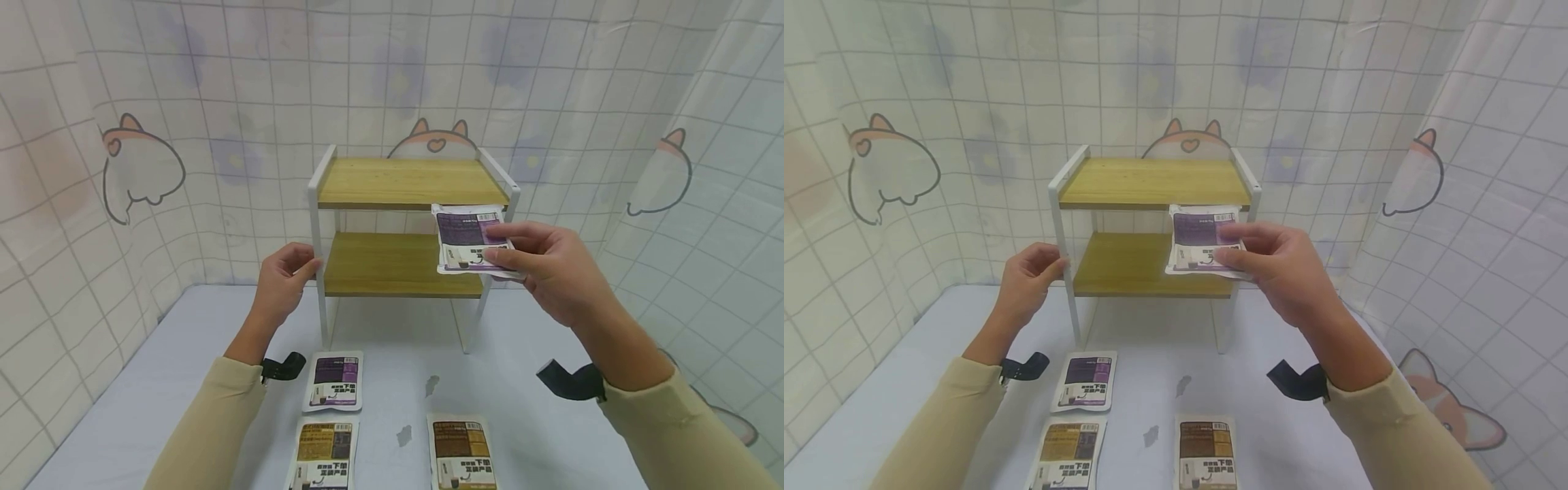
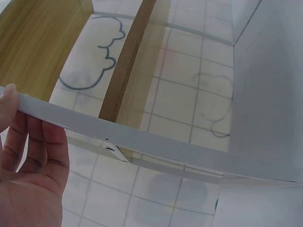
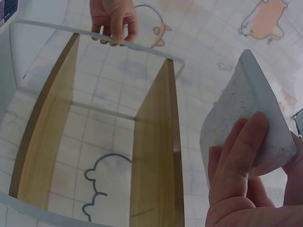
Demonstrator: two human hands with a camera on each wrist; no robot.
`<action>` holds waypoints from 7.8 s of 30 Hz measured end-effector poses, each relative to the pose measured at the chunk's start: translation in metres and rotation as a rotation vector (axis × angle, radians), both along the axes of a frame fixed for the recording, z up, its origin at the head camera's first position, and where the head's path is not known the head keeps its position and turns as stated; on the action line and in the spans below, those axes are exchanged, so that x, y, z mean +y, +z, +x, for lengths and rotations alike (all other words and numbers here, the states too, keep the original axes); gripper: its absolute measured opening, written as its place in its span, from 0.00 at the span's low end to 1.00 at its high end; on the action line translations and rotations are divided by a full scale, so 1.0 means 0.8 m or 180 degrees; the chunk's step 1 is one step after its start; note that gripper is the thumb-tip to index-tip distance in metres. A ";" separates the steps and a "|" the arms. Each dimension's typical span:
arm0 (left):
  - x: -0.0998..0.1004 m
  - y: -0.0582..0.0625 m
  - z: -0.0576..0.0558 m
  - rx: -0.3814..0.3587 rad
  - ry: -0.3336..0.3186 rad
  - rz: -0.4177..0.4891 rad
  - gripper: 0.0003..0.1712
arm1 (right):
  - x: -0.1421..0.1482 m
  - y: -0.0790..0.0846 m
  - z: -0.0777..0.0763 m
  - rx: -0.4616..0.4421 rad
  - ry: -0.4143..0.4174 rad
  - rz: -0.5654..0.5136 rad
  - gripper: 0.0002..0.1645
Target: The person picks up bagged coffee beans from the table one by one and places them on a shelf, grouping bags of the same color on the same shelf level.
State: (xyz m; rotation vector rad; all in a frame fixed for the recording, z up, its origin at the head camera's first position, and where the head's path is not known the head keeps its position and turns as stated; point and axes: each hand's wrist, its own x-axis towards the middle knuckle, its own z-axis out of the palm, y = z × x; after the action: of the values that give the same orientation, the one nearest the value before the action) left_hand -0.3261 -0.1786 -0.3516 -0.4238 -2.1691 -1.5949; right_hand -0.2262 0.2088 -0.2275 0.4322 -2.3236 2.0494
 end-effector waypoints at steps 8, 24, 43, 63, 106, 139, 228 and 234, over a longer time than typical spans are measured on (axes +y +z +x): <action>0.000 0.000 0.000 0.0007 -0.0008 -0.0006 0.15 | 0.001 0.006 -0.009 -0.0062 -0.0026 -0.0079 0.27; -0.001 -0.003 -0.002 0.0043 0.0013 -0.0031 0.16 | 0.006 0.018 -0.033 -0.0223 -0.0003 -0.0264 0.28; 0.000 0.001 0.000 0.0037 0.0005 -0.0026 0.16 | 0.005 0.026 -0.057 -0.0268 -0.0035 -0.0226 0.24; -0.001 -0.003 -0.001 0.0086 -0.0023 -0.0017 0.14 | -0.002 0.033 -0.073 -0.0355 -0.0036 -0.0212 0.23; -0.002 -0.004 -0.001 0.0075 0.0022 -0.0067 0.13 | -0.004 0.036 -0.069 -0.0381 -0.0015 -0.0224 0.31; -0.002 -0.005 -0.002 0.0059 -0.0011 -0.0040 0.14 | -0.011 0.024 -0.077 0.0007 -0.0407 -0.0168 0.30; -0.004 -0.006 -0.002 0.0063 0.0051 -0.0063 0.13 | -0.043 0.023 -0.097 0.0446 -0.1013 -0.0011 0.23; -0.002 -0.003 0.001 0.0011 0.0039 -0.0053 0.14 | -0.043 0.024 -0.098 0.0480 -0.1055 0.0110 0.23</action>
State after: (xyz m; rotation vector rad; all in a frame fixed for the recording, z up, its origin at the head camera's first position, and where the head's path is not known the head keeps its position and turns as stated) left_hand -0.3256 -0.1805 -0.3542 -0.4173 -2.1797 -1.5694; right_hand -0.3044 0.1741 -0.2085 0.1782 -2.1730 1.7636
